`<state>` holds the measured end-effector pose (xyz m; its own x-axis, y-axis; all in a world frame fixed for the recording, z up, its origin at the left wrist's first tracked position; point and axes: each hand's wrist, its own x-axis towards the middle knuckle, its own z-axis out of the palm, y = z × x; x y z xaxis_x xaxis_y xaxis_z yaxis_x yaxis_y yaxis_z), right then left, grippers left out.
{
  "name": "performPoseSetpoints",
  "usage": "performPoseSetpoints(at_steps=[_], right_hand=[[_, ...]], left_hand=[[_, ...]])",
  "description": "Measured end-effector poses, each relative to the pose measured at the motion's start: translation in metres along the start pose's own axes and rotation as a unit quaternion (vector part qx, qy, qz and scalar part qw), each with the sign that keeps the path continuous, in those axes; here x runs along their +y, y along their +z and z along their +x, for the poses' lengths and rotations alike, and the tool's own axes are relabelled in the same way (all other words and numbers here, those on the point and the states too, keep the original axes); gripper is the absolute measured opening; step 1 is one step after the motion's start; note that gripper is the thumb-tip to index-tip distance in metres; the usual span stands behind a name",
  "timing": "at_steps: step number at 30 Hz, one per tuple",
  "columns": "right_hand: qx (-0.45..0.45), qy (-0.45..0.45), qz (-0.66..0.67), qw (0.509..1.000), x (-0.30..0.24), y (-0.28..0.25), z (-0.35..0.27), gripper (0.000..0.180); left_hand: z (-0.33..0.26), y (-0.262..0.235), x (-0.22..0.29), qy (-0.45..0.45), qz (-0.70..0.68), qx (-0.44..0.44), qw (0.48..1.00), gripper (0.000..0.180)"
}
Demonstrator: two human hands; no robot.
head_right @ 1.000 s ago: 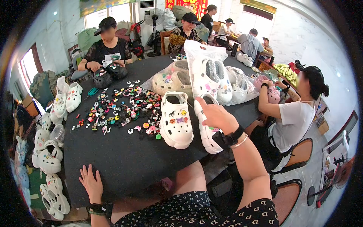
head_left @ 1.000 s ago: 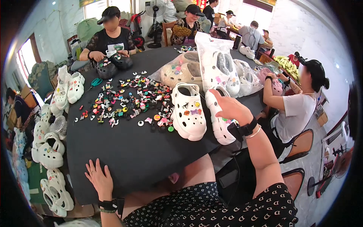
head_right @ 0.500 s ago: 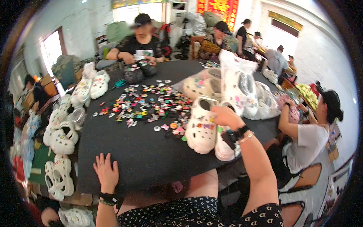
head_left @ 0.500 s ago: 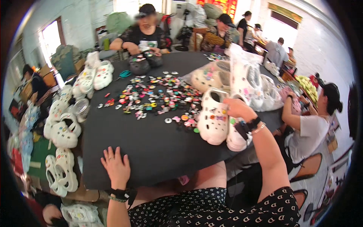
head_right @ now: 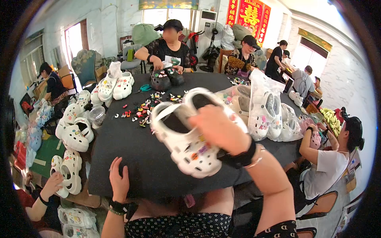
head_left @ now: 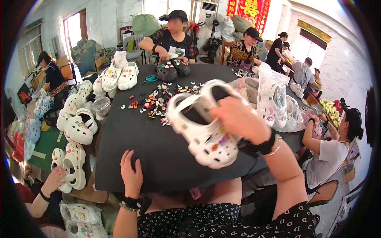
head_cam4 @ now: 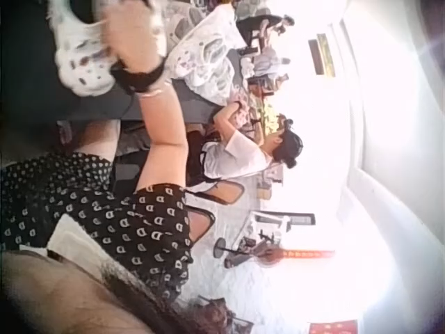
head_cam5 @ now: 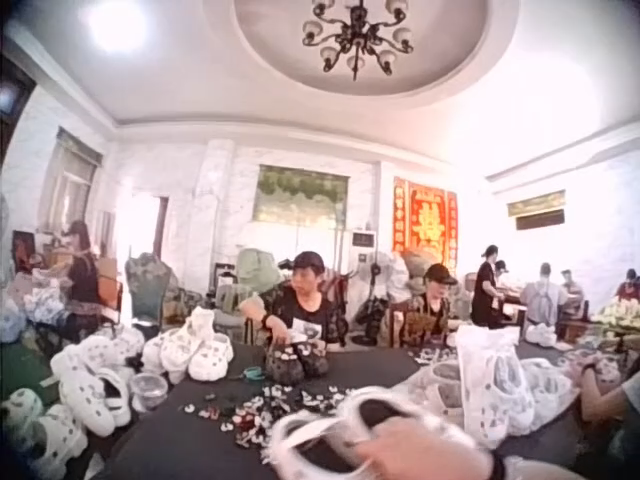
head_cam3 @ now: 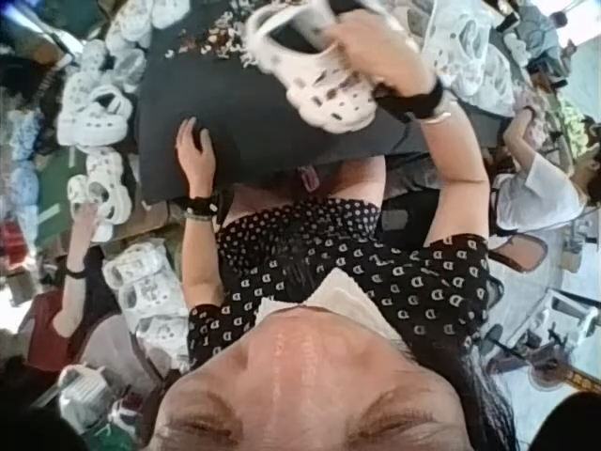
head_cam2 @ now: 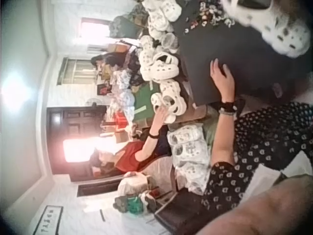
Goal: Attaching decorative charms and pins into the ventilation holes of rubber clog shoes at a workshop table.
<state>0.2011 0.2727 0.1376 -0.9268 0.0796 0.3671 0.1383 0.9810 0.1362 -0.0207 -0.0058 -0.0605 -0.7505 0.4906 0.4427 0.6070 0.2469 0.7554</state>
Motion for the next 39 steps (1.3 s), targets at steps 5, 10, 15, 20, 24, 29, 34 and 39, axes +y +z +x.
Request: performPoseSetpoints(at_steps=[5, 10, 15, 20, 24, 29, 34, 39], right_hand=[[0.089, -0.159, 0.045, 0.982, -0.084, 0.056, 0.055, 0.006], [0.028, -0.189, 0.119, 0.974, -0.16, 0.107, 0.079, 0.003], [-0.017, -0.177, 0.195, 0.965, -0.16, 0.116, 0.072, 0.03], [0.033, -0.147, 0.253, 0.956, -0.142, 0.099, 0.033, 0.058], [0.048, 0.018, 0.317, 0.947, -0.133, 0.087, -0.022, 0.075], [-0.107, 0.121, 0.307, 0.938, -0.144, 0.103, -0.071, 0.118], [-0.089, 0.121, 0.32, 0.936, -0.152, 0.129, -0.072, 0.125], [-0.038, 0.092, 0.429, 0.898, -0.144, 0.131, -0.056, 0.114]], left_hand=[[-0.014, -0.044, 0.034, 0.104, 0.053, 0.135, 0.984, 0.042], [-0.019, -0.072, 0.048, 0.143, 0.093, 0.139, 0.975, 0.034], [-0.018, -0.068, 0.049, 0.129, 0.107, 0.048, 0.985, 0.03], [-0.007, -0.055, 0.061, 0.186, 0.142, 0.016, 0.972, 0.034], [0.002, -0.041, 0.071, 0.173, 0.141, -0.046, 0.974, 0.047], [0.017, -0.029, 0.07, 0.111, 0.037, -0.146, 0.982, 0.062], [0.046, -0.016, 0.067, 0.046, 0.013, -0.195, 0.98, 0.066], [0.076, -0.007, 0.058, -0.034, -0.016, -0.246, 0.969, 0.046]])
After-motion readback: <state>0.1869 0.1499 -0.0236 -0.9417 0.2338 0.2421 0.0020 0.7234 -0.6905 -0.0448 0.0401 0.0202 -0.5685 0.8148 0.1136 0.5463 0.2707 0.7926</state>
